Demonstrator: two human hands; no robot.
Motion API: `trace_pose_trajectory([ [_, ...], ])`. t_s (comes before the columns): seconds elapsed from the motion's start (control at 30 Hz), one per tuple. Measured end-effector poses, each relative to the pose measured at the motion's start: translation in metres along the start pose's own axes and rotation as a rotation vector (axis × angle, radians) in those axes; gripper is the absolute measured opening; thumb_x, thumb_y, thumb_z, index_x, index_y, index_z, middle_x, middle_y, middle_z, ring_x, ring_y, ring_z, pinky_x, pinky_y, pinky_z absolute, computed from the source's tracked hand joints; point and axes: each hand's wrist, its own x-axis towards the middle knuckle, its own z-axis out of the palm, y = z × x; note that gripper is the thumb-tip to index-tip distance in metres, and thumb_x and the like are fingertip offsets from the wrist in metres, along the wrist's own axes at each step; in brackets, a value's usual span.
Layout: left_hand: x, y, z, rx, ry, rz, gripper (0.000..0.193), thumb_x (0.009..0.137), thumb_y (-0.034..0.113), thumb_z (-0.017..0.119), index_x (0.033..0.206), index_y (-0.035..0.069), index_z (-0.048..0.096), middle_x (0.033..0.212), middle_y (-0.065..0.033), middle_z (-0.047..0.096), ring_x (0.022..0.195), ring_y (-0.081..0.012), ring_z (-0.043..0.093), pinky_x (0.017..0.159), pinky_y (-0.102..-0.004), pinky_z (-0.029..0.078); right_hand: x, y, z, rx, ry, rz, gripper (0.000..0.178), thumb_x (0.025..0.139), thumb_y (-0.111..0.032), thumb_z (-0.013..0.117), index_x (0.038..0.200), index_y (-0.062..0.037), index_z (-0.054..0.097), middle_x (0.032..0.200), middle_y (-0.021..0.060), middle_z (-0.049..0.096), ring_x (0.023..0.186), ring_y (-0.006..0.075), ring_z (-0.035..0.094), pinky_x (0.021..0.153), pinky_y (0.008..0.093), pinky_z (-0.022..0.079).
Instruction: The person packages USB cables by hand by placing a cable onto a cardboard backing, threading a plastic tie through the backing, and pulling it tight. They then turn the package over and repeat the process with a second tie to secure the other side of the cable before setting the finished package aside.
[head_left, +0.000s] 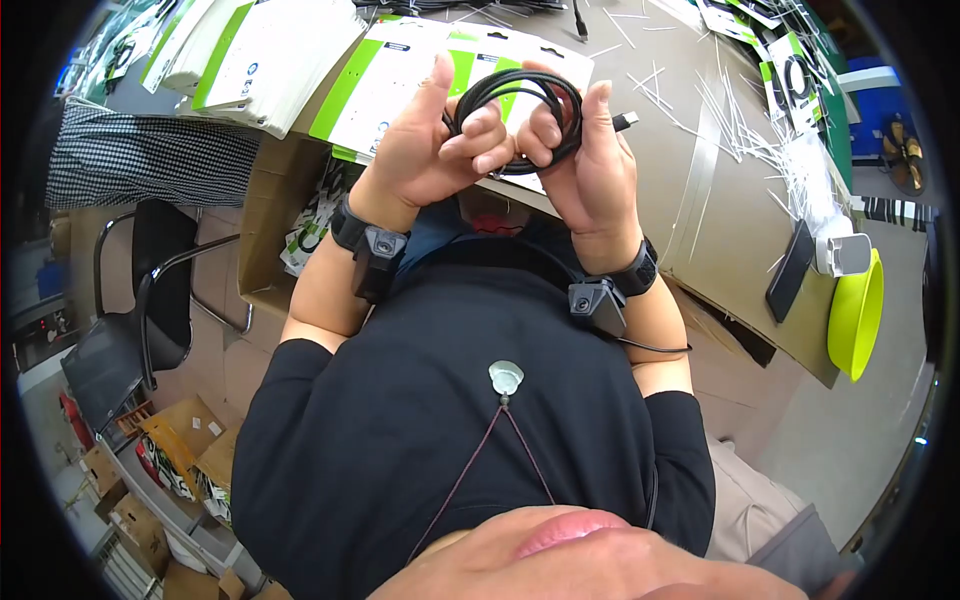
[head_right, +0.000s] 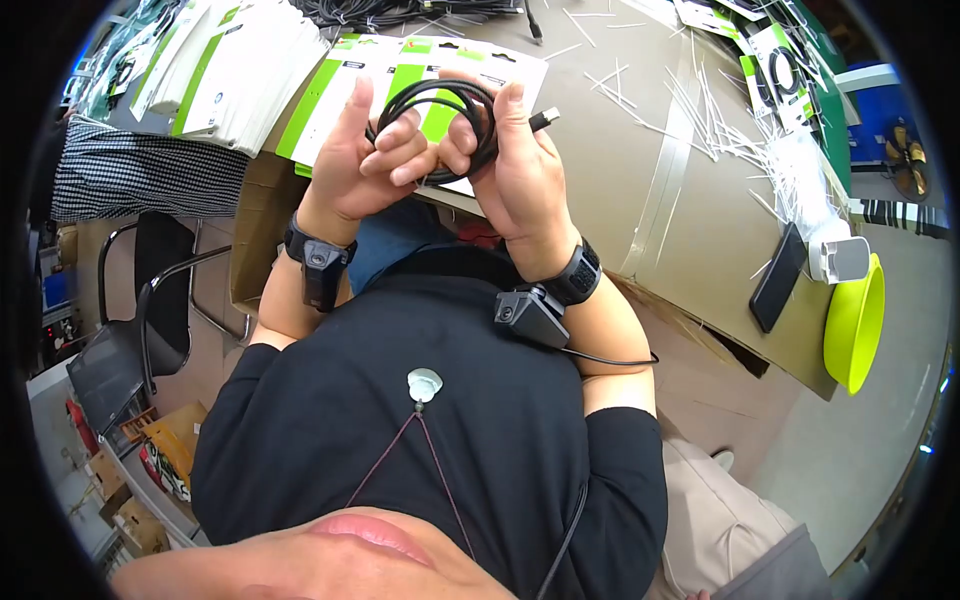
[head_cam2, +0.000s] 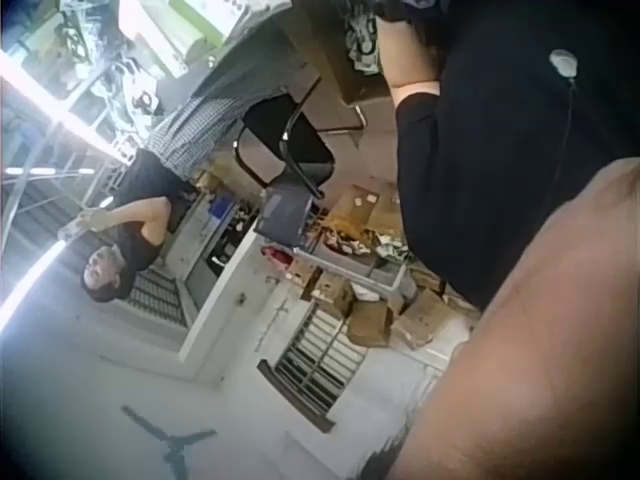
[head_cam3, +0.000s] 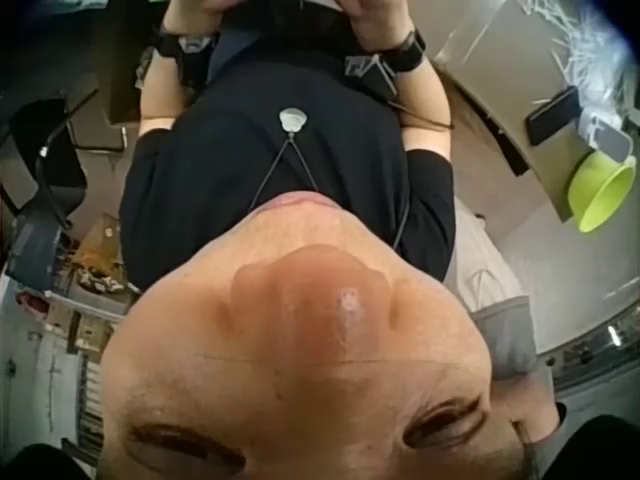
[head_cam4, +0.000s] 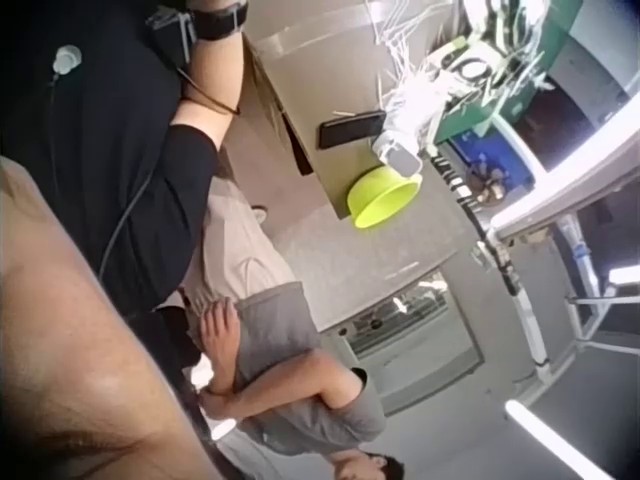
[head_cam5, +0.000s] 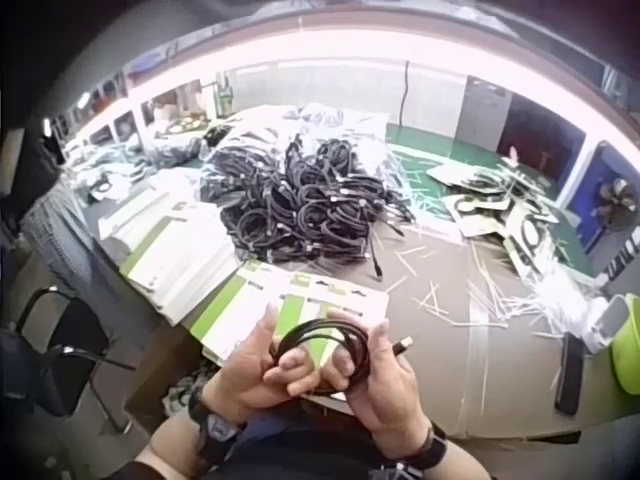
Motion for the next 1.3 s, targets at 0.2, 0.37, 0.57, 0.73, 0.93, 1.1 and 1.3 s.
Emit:
trace_pose_trajectory([
  [0.2,-0.005,0.010,0.006,0.207,0.055,-0.149,0.053,0.099,0.050,0.034,0.073,0.007,0.051,0.051,0.0039,0.038,0.054,-0.0122,0.043,0.067,-0.0250,0.041,-0.002,-0.010,0.001,-0.268,-0.036,0.148,0.049,0.103,-0.034,0.033,0.126,0.0065,0.048,0.070,-0.0015,0.039,0.059,0.0084,0.035,0.064,0.0263,0.039],
  [0.37,-0.002,-0.004,0.009,0.181,0.225,-0.033,0.042,0.100,0.039,0.041,0.085,0.002,0.056,0.052,0.0037,0.040,0.049,-0.0090,0.039,0.065,-0.0232,0.042,0.001,-0.010,0.001,-0.056,0.070,0.113,0.042,0.103,-0.026,0.037,0.126,0.0062,0.049,0.070,-0.0029,0.038,0.056,0.0058,0.033,0.060,0.0231,0.037],
  [0.57,-0.007,0.007,-0.009,0.197,0.021,-0.202,0.034,0.100,0.031,0.044,0.095,-0.001,0.056,0.059,0.0000,0.048,0.053,-0.0090,0.043,0.064,-0.0255,0.044,-0.008,-0.017,-0.006,-0.219,-0.024,0.269,0.041,0.102,-0.025,0.040,0.126,0.0065,0.049,0.071,-0.0024,0.039,0.054,0.0043,0.031,0.052,0.0212,0.033],
  [0.73,0.001,-0.008,0.011,0.174,0.206,0.027,0.041,0.101,0.035,0.042,0.094,-0.002,0.057,0.063,-0.0043,0.054,0.055,-0.0124,0.047,0.061,-0.0276,0.044,0.000,-0.008,0.000,-0.132,0.082,0.030,0.044,0.102,-0.028,0.039,0.126,0.0068,0.049,0.069,-0.0009,0.041,0.051,0.0045,0.030,0.049,0.0215,0.033],
  [0.93,-0.001,-0.004,-0.009,0.196,-0.142,0.031,0.053,0.102,0.042,0.033,0.097,-0.003,0.060,0.068,-0.0069,0.058,0.054,-0.0170,0.049,0.065,-0.0272,0.046,-0.007,-0.009,0.005,-0.015,-0.017,0.127,0.045,0.103,-0.030,0.036,0.124,0.0069,0.050,0.065,0.0002,0.042,0.050,0.0052,0.032,0.050,0.0215,0.035],
  [1.1,-0.013,0.001,-0.004,0.230,-0.007,-0.022,0.050,0.102,0.040,0.033,0.095,-0.001,0.060,0.063,-0.0036,0.055,0.053,-0.0140,0.047,0.066,-0.0265,0.046,-0.011,-0.019,0.002,-0.213,-0.071,0.217,0.048,0.103,-0.033,0.036,0.124,0.0077,0.050,0.064,0.0013,0.044,0.050,0.0065,0.034,0.051,0.0226,0.037],
  [1.3,-0.001,-0.008,0.015,0.319,0.291,-0.132,0.042,0.102,0.038,0.037,0.090,0.003,0.058,0.054,0.0034,0.043,0.048,-0.0074,0.040,0.066,-0.0245,0.045,-0.011,-0.018,0.002,-0.414,0.065,0.262,0.050,0.102,-0.036,0.038,0.124,0.0079,0.050,0.065,0.0010,0.046,0.050,0.0070,0.035,0.052,0.0251,0.040],
])
